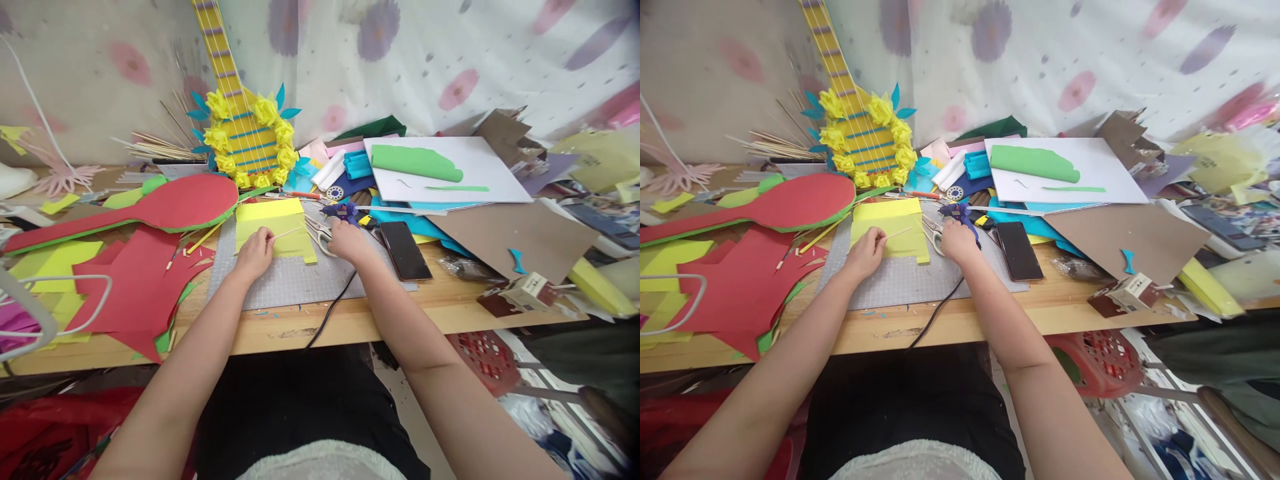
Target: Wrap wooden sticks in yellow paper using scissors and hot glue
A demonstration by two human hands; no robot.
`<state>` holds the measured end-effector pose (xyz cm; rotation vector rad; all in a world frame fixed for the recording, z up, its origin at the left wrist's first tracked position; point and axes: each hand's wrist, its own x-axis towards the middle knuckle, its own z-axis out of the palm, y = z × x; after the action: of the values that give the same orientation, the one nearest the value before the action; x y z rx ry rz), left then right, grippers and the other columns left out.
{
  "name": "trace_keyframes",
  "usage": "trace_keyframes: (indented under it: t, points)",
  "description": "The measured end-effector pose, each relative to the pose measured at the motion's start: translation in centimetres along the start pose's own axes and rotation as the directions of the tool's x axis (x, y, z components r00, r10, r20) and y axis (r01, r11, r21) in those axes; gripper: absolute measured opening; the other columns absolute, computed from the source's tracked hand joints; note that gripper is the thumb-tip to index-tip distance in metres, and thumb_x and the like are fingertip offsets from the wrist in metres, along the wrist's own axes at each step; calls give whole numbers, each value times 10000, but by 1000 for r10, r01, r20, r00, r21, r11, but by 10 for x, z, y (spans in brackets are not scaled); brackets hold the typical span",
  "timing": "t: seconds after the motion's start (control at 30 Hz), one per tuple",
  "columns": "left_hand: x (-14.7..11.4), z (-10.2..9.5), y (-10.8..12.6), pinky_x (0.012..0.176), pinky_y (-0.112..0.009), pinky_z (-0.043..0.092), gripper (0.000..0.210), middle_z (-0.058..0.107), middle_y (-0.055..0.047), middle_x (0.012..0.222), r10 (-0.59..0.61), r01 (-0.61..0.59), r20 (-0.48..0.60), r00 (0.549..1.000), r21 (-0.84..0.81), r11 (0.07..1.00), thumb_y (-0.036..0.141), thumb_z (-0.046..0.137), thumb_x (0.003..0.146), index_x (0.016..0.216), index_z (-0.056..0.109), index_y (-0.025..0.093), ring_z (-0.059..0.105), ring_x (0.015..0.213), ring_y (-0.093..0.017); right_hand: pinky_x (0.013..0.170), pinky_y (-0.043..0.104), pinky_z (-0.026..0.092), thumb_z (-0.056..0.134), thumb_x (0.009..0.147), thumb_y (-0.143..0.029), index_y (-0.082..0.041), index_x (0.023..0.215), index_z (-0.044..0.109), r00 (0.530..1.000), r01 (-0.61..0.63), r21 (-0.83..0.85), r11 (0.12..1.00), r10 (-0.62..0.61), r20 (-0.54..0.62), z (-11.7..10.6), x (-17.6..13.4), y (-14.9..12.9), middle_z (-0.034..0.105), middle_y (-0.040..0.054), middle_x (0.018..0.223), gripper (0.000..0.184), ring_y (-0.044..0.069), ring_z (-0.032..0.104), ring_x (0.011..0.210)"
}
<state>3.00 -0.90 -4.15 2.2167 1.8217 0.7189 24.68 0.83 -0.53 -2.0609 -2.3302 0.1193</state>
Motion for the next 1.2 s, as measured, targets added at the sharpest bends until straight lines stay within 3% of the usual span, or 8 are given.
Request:
trace_keyframes:
  t: [0.17,0.4,0.57,0.67,0.73,0.9,1.0,1.2]
  points:
    - [5,-4,-1,613,-291,367,139,601,-33,775,-94,100,-73,993,92,991,332,490,790,866,520,220,556,790,-207,676,325,433,604,688,-209,-106,909,606,988,-8,-49,999,15,152,-7,1,5,643,199,893,244,276,605,859]
    - [9,-2,-9,605,-292,345,153,631,-43,838,-116,131,-132,984,116,985,307,462,792,862,570,226,563,833,-214,540,295,369,567,691,-308,-155,817,564,987,49,33,998,-54,149,-22,-27,35,636,128,800,199,227,583,695]
    - [6,-3,1,569,-290,320,205,633,-32,734,-225,234,-83,971,128,964,334,443,796,878,607,243,575,744,-211,490,256,317,590,681,-475,-198,831,515,983,104,131,986,-122,138,-20,-39,58,598,43,720,324,165,527,594]
    - [5,-5,19,557,-277,313,214,630,-13,702,-228,227,-4,974,109,968,378,474,775,856,628,253,574,699,-196,497,250,326,584,653,-599,-198,802,510,951,159,238,958,-213,223,-18,-36,69,577,32,711,434,152,513,598]
    - [4,-5,33,538,-267,307,233,624,5,681,-160,153,107,981,64,986,437,518,742,824,641,257,569,657,-179,511,249,352,554,659,-647,-188,753,511,872,168,370,914,-312,376,-21,-32,77,560,26,691,470,136,504,592]
    - [0,5,57,534,-249,284,286,641,15,700,35,-47,280,959,35,998,486,589,678,842,664,265,565,660,-161,532,241,417,530,656,-689,-146,802,544,561,-63,534,843,-413,718,-41,-17,96,536,14,663,562,108,512,581]
    - [-4,12,58,521,-248,258,262,629,15,676,74,-86,285,956,30,996,481,559,710,770,659,247,549,634,-149,510,219,416,558,631,-691,-129,856,554,467,-124,501,856,-395,791,-51,-7,97,532,8,674,605,94,508,573]
    - [-8,13,44,516,-244,259,237,581,23,615,75,-65,170,983,-64,996,422,534,746,767,662,223,510,591,-125,540,197,419,587,626,-659,-101,896,574,345,-179,503,846,-425,837,-56,3,82,527,-4,663,620,79,512,587]
